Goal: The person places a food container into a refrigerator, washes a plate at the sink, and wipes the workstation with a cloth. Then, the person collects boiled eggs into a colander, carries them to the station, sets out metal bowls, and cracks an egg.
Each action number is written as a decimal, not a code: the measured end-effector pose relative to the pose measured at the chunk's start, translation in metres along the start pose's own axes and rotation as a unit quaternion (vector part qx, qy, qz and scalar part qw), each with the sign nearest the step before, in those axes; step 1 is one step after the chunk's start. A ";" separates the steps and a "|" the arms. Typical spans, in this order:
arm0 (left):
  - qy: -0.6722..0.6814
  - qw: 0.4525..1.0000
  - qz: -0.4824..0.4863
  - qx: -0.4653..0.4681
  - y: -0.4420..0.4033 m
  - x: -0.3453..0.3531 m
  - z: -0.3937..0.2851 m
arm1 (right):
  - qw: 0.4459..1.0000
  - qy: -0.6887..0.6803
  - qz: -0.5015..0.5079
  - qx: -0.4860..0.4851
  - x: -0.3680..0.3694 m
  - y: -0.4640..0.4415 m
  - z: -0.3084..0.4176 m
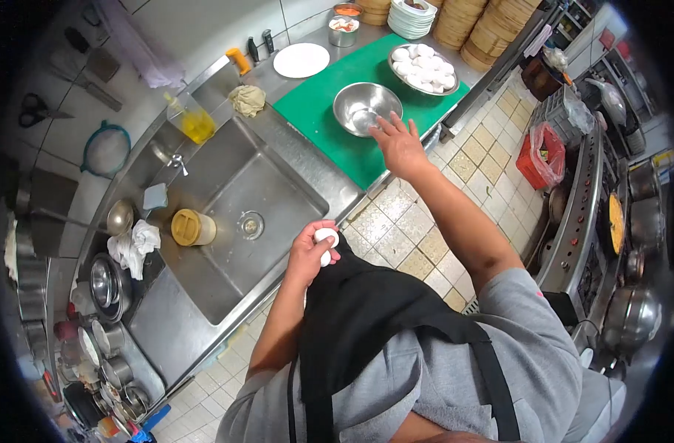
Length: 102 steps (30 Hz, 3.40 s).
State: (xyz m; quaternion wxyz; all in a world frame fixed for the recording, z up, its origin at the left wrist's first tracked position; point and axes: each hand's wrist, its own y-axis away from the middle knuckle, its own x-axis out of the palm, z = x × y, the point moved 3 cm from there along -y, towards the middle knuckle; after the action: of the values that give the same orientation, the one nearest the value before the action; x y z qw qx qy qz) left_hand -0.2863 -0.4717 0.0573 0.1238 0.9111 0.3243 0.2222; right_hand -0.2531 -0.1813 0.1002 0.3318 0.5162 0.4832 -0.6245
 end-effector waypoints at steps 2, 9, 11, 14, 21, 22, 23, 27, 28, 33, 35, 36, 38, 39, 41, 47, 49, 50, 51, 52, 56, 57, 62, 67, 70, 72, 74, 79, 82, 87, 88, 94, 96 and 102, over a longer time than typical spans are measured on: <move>-0.009 1.000 -0.004 -0.005 -0.028 0.006 -0.006 | 0.999 0.014 -0.025 -0.023 0.004 -0.016 -0.011; -0.074 0.996 0.029 0.034 -0.122 0.038 -0.041 | 0.991 -0.134 0.004 -0.014 0.004 -0.036 -0.026; -0.120 0.991 0.033 0.059 -0.140 0.050 -0.057 | 0.979 -0.197 -0.022 -0.037 -0.007 -0.043 -0.030; -0.161 0.983 0.014 0.083 -0.157 0.066 -0.065 | 0.890 -0.439 0.015 0.123 -0.006 -0.063 -0.056; -0.238 0.961 -0.121 0.072 -0.165 0.093 -0.047 | 0.629 -0.770 -0.009 0.105 -0.045 -0.138 -0.141; -0.200 0.969 -0.138 0.054 -0.165 0.100 -0.046 | 0.624 -0.775 -0.002 0.099 -0.039 -0.149 -0.149; -0.199 0.967 -0.149 0.053 -0.166 0.106 -0.043 | 0.678 -0.732 0.022 0.065 -0.034 -0.159 -0.154; -0.199 0.945 -0.242 0.091 -0.162 0.123 -0.032 | 0.833 -0.549 0.023 -0.067 0.013 -0.181 -0.154; -0.121 0.953 -0.259 0.105 -0.158 0.128 -0.031 | 0.881 -0.454 0.001 -0.133 0.019 -0.181 -0.150; -0.041 0.944 -0.322 0.060 -0.123 0.135 -0.028 | 0.923 -0.278 0.023 -0.266 0.057 -0.174 -0.142; -0.023 0.932 -0.353 0.074 -0.111 0.130 -0.021 | 0.926 -0.245 -0.034 -0.284 0.047 -0.165 -0.141; -0.024 0.933 -0.350 0.074 -0.104 0.129 -0.020 | 0.926 -0.208 -0.090 -0.300 0.038 -0.158 -0.140; -0.025 0.923 -0.376 0.079 -0.091 0.123 -0.018 | 0.916 -0.234 -0.082 -0.316 0.022 -0.138 -0.139; -0.004 0.920 -0.384 0.084 -0.086 0.122 -0.018 | 0.902 -0.262 -0.071 -0.335 0.013 -0.125 -0.137; 0.015 0.923 -0.374 0.089 -0.081 0.119 -0.025 | 0.886 -0.334 -0.023 -0.322 -0.004 -0.094 -0.127; 0.015 0.952 -0.280 0.120 -0.092 0.113 -0.052 | 0.899 -0.433 0.014 -0.062 -0.004 -0.060 -0.148; -0.004 0.957 -0.261 0.126 -0.099 0.098 -0.052 | 0.866 -0.476 0.018 0.153 0.026 -0.045 -0.190; -0.025 0.958 -0.254 0.133 -0.103 0.094 -0.052 | 0.864 -0.466 -0.018 0.190 0.036 -0.040 -0.212; -0.034 0.955 -0.266 0.125 -0.105 0.095 -0.060 | 0.865 -0.457 -0.010 0.208 0.049 -0.037 -0.231; -0.035 0.955 -0.266 0.125 -0.106 0.096 -0.067 | 0.865 -0.449 -0.004 0.225 0.049 -0.038 -0.240; -0.032 0.948 -0.282 0.145 -0.113 0.100 -0.073 | 0.892 -0.402 0.006 0.208 0.049 -0.049 -0.254; -0.022 0.946 -0.284 0.154 -0.116 0.105 -0.072 | 0.885 -0.422 -0.004 0.199 0.060 -0.055 -0.264; -0.015 0.940 -0.304 0.156 -0.140 0.138 -0.072 | 0.894 -0.415 0.024 0.164 0.045 -0.104 -0.269; -0.029 0.948 -0.300 0.106 -0.188 0.175 -0.081 | 0.776 -0.559 0.250 -0.150 -0.027 -0.101 -0.180; -0.071 0.957 -0.268 0.081 -0.209 0.194 -0.087 | 0.755 -0.565 0.238 -0.231 -0.012 -0.093 -0.147; -0.081 0.957 -0.268 0.080 -0.215 0.201 -0.096 | 0.765 -0.548 0.182 -0.286 -0.004 -0.091 -0.142; -0.102 0.956 -0.270 0.056 -0.209 0.177 -0.091 | 0.666 -0.673 0.293 -0.131 0.007 -0.093 -0.146; -0.514 0.697 -0.495 0.075 -0.180 0.089 -0.094 | 0.707 -0.676 0.208 0.000 0.036 -0.110 -0.175; -0.301 0.855 -0.421 -0.033 -0.195 0.064 -0.074 | 0.785 -0.605 0.129 -0.017 0.029 -0.115 -0.171; -0.272 0.884 -0.376 -0.053 -0.203 0.085 -0.068 | 0.893 -0.386 0.020 -0.230 0.024 -0.112 -0.154; -0.248 0.893 -0.372 -0.048 -0.204 0.089 -0.067 | 0.894 -0.384 0.022 -0.229 0.023 -0.110 -0.154; -0.227 0.894 -0.384 -0.044 -0.202 0.094 -0.065 | 0.875 -0.429 -0.054 -0.217 0.004 -0.111 -0.155; -0.241 0.892 -0.377 -0.068 -0.200 0.096 -0.068 | 0.858 -0.486 0.056 -0.159 0.017 -0.110 -0.153; -0.478 0.757 -0.437 0.091 -0.185 0.112 -0.108 | 0.801 -0.567 0.161 -0.101 0.034 -0.124 -0.136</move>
State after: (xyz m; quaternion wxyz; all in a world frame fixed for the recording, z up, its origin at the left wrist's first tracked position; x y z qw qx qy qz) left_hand -0.3606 -0.2497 0.1191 0.2631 0.6654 0.6043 -0.3504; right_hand -0.3301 -0.0106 0.0996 0.6929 0.1035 0.1789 -0.6907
